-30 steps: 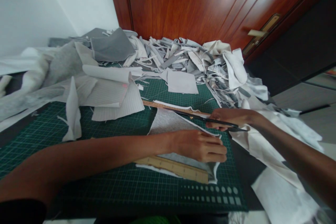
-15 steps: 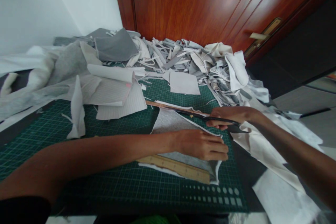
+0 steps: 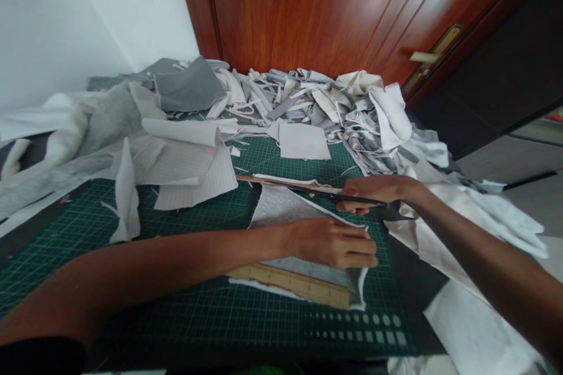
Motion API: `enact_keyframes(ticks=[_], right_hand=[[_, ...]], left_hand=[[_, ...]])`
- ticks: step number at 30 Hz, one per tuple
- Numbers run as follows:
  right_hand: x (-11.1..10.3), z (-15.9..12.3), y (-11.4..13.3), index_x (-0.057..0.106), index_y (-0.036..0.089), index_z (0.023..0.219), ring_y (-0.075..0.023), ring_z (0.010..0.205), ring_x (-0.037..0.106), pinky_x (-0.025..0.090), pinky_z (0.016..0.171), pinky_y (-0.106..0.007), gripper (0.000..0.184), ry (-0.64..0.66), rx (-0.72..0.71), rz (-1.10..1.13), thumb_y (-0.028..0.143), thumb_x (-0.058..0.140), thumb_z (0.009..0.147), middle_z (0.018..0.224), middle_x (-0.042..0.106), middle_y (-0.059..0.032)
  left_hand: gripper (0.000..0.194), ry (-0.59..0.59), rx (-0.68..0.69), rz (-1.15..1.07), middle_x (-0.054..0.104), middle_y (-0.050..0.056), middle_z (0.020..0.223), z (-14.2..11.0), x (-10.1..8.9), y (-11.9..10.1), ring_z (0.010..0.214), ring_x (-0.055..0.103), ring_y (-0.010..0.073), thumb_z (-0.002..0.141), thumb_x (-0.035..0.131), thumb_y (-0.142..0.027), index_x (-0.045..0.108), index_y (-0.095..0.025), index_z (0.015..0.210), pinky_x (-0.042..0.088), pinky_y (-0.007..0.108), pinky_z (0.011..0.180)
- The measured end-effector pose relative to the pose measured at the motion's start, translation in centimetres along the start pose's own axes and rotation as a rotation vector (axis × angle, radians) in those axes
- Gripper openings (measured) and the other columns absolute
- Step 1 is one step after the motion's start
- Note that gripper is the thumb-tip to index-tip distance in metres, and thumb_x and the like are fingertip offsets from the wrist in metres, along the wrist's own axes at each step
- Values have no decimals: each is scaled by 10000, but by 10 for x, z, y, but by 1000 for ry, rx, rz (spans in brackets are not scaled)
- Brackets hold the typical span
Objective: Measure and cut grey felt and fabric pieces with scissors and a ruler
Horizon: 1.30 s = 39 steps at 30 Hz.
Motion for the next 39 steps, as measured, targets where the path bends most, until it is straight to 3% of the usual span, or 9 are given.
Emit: enact_keyframes(ticks=[9,16,20,23,25,27,32,35,39], right_hand=[[-6,5,-8,483,204,546,-90,502,391,302,505,-244,373,-33,23,-18,449,555,817,512,466,38],[-20,16,-26,551,179,627,-84,509,440,323,473,-210,380,-10,51,15,510,636,792,567,516,27],[-22,19,-27,533,185,605,-71,490,394,292,458,-209,365,33,-8,56,476,634,802,534,464,47],[-23,20,-27,503,188,573,-66,488,376,304,484,-223,363,20,-38,65,432,613,819,508,454,49],[-22,20,-27,494,190,577,-68,494,379,297,486,-228,357,14,-37,84,421,618,819,513,455,50],[-22,21,-27,486,195,587,-68,490,368,275,471,-229,354,32,-49,119,422,631,817,516,430,60],[-23,20,-27,428,204,562,-55,463,313,236,452,-222,394,61,-104,128,382,626,852,495,378,75],[-24,19,-27,425,203,551,-51,448,296,211,431,-216,384,45,-115,114,349,624,845,486,369,77],[-22,19,-28,455,196,557,-55,448,329,233,427,-209,362,44,-153,105,348,613,846,494,398,69]], left_hand=[[262,116,-18,-20,779,25,1158,0,6,1,1090,706,142,1076,525,-177,782,-216,1108,547,242,986],[355,247,0,-2,759,2,1252,2,5,2,1129,699,128,1094,440,-156,773,-248,1174,508,228,1063],[312,227,-53,38,766,3,1198,2,-1,5,1086,700,134,1074,483,-137,758,-250,1171,528,261,1000],[215,158,-192,69,766,-4,1061,-6,-20,9,934,700,145,1056,536,-170,735,-231,1111,539,296,808],[170,165,-368,125,740,2,907,-20,-39,15,812,674,163,1045,540,-210,707,-199,1013,497,316,687],[183,270,-595,211,697,14,795,-44,-60,25,759,658,187,1018,503,-194,663,-178,929,475,332,658],[169,402,-1120,361,678,20,817,-114,-111,52,745,639,204,969,465,-135,603,-197,894,476,333,658],[164,401,-1154,284,698,83,1034,-135,-116,57,1012,641,261,993,467,-180,625,-180,1038,527,396,885],[297,395,-1074,146,661,127,1302,-144,-111,60,1249,574,286,1029,482,-233,599,-159,1291,454,484,1108]])
Point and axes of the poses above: each hand's wrist, its own z-axis towards the middle knuckle, its own x-axis out of the palm, y = z × x, the point moved 5 cm from there along z, towards the middle knuckle
